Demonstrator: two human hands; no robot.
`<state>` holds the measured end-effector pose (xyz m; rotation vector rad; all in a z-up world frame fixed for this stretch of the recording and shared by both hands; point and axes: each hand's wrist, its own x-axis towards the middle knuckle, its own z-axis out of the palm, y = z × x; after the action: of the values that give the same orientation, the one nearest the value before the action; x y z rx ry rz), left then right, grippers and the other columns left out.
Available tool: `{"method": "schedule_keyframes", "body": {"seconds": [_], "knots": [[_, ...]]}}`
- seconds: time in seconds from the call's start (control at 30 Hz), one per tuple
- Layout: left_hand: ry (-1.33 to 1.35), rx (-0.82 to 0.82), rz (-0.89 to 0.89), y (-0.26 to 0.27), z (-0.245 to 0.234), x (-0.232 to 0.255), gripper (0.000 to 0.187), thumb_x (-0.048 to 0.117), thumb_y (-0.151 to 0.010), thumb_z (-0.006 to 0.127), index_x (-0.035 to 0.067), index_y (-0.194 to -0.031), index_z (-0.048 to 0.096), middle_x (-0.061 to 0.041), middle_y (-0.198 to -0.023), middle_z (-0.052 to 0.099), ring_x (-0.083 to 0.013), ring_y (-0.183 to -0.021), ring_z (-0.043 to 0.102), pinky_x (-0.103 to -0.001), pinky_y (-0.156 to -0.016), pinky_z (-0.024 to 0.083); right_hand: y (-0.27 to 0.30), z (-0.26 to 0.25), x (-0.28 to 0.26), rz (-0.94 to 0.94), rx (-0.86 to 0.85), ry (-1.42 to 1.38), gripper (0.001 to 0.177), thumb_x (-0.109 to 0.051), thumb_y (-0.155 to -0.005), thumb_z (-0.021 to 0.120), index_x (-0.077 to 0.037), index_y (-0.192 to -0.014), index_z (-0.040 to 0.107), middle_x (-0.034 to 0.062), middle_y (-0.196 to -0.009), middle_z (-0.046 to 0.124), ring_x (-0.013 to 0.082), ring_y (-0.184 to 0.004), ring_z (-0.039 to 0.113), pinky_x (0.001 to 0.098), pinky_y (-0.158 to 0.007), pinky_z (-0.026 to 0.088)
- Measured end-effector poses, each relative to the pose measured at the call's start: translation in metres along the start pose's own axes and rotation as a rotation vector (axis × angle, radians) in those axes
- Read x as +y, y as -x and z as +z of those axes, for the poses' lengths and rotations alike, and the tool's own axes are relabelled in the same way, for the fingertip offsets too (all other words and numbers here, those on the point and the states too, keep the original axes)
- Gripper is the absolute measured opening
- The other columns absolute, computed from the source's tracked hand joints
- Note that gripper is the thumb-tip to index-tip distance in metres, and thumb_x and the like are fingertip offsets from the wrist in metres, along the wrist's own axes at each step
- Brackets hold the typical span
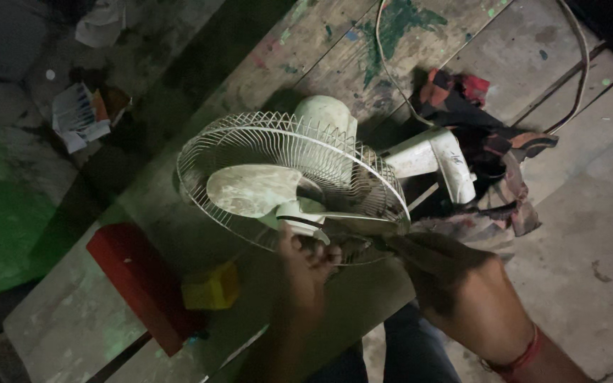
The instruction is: The person disassembles the front guard and removes the plastic locking nut from a table fan by hand and using a screwdriver.
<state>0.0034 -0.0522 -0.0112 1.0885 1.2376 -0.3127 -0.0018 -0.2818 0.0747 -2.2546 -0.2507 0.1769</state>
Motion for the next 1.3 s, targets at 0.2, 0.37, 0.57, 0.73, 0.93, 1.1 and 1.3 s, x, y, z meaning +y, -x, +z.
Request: {"method": "schedule_keyframes", "body": {"seconds": [0.2, 0.37, 0.57, 0.73, 0.93, 1.1, 1.3], "knots": [[0.706, -0.614, -0.135, -0.002, -0.011, -0.005, 0.055, 0.055, -0.103, 0.051, 0.002, -0.101, 0.063, -0.011, -0.079, 0.072, -0.0175, -0.063, 0.069, -0.03, -0.058, 0.058, 0.008, 0.005, 0.005, -0.036, 0.009, 0.01, 0.05, 0.0, -0.065, 0.077, -0.006, -0.115, 0.075, 0.018, -0.113, 0.075, 0.0289, -0.083, 0.078, 0.0357, -0.067, 0.062], [0.436, -0.555, 0.123, 0.001, -0.017, -0.006, 0.05, 0.052, -0.11, 0.056, 0.003, -0.112, 0.065, -0.008, -0.079, 0.069, -0.0166, -0.059, 0.065, -0.032, -0.053, 0.058, 0.026, 0.019, 0.009, -0.096, 0.046, 0.064, 0.048, 0.001, -0.071, 0.074, -0.009, -0.118, 0.072, 0.0157, -0.112, 0.075, 0.0284, -0.084, 0.078, 0.0362, -0.07, 0.062], [-0.445, -0.251, 0.45, 0.001, -0.02, 0.006, 0.048, 0.041, -0.094, 0.062, 0.0, -0.119, 0.058, -0.012, -0.096, 0.07, -0.024, -0.082, 0.072, -0.038, -0.071, 0.063, 0.042, 0.017, 0.0, 0.021, 0.009, 0.043, 0.061, -0.004, -0.068, 0.076, -0.012, -0.129, 0.069, 0.0143, -0.112, 0.076, 0.0272, -0.082, 0.077, 0.0361, -0.067, 0.062], [-0.592, -0.252, 0.919, 0.011, -0.018, 0.012, 0.048, 0.028, -0.09, 0.078, -0.001, -0.122, 0.057, -0.016, -0.107, 0.074, -0.0238, -0.092, 0.074, -0.039, -0.076, 0.061, 0.034, 0.014, -0.01, 0.051, -0.029, 0.086, 0.063, -0.002, -0.07, 0.076, -0.015, -0.131, 0.069, 0.013, -0.106, 0.076, 0.0265, -0.077, 0.078, 0.0368, -0.063, 0.062], [-1.209, 0.101, 0.809, 0.022, -0.016, 0.021, 0.056, 0.054, -0.09, 0.069, 0.003, -0.113, 0.062, -0.014, -0.097, 0.077, -0.0244, -0.085, 0.075, -0.039, -0.077, 0.06, 0.029, 0.012, -0.016, 0.028, 0.054, 0.077, 0.052, -0.001, -0.069, 0.073, -0.013, -0.12, 0.073, 0.0137, -0.107, 0.077, 0.0272, -0.075, 0.078, 0.0359, -0.063, 0.062], [-0.239, -0.184, 0.339, -0.012, -0.011, -0.01, 0.056, 0.058, -0.097, 0.052, 0.004, -0.096, 0.062, -0.011, -0.078, 0.069, -0.0262, -0.067, 0.067, -0.042, -0.062, 0.057, 0.027, 0.015, -0.018, 0.037, 0.098, 0.089, 0.045, 0.001, -0.074, 0.072, -0.013, -0.117, 0.076, 0.0119, -0.103, 0.078, 0.0281, -0.075, 0.077, 0.0368, -0.063, 0.061], [0.616, -0.648, -0.073, -0.032, -0.019, -0.041, 0.063, 0.064, -0.108, 0.051, 0.003, -0.094, 0.06, -0.01, -0.077, 0.064, -0.0241, -0.069, 0.065, -0.038, -0.064, 0.058, 0.028, 0.014, -0.014, -0.002, 0.119, 0.103, 0.042, 0.003, -0.073, 0.071, -0.01, -0.113, 0.077, 0.0146, -0.101, 0.078, 0.0281, -0.075, 0.077, 0.0359, -0.063, 0.06]]}}
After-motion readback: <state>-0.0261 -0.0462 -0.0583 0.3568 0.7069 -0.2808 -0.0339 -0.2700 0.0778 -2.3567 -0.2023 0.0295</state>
